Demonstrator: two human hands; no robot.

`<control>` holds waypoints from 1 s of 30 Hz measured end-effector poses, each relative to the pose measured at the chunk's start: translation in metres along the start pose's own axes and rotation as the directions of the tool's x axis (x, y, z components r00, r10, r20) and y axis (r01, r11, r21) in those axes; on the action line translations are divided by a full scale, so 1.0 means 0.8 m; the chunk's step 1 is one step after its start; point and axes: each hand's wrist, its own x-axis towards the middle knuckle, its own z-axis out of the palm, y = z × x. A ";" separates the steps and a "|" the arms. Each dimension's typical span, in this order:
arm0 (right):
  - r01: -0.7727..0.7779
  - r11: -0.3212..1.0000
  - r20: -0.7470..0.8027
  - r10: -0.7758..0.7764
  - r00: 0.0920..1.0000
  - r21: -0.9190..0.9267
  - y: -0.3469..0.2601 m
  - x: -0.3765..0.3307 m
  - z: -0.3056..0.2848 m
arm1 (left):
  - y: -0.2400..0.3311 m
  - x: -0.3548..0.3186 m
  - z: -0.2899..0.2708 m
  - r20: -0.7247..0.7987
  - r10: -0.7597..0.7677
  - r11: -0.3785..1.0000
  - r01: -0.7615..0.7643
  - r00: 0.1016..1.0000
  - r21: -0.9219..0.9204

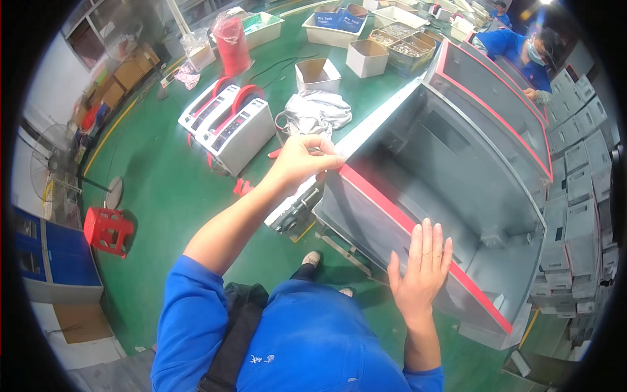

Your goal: Applying red tape to the edges of metal boxes and moving boxes.

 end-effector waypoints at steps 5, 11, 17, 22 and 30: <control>0.009 0.999 0.001 -0.009 1.000 -0.032 0.000 -0.001 0.005 | -0.008 -0.001 -0.004 -0.017 -0.007 1.000 0.006 1.000 -0.012; 0.005 0.998 -0.011 -0.005 1.000 -0.058 -0.001 -0.002 0.007 | -0.007 0.001 -0.003 -0.019 -0.044 0.999 0.045 0.999 0.010; 0.007 0.998 -0.013 -0.008 1.000 -0.063 -0.002 -0.001 0.008 | -0.004 0.000 -0.002 -0.040 -0.070 0.997 0.071 0.997 0.021; 0.008 0.998 -0.023 -0.010 1.000 -0.056 -0.001 0.000 0.008 | 0.001 -0.001 0.000 -0.059 -0.060 0.994 0.065 0.996 0.087; 0.005 0.998 -0.029 -0.007 1.000 -0.060 -0.003 0.001 0.009 | -0.010 0.001 0.002 -0.088 0.123 0.956 -0.094 0.989 0.277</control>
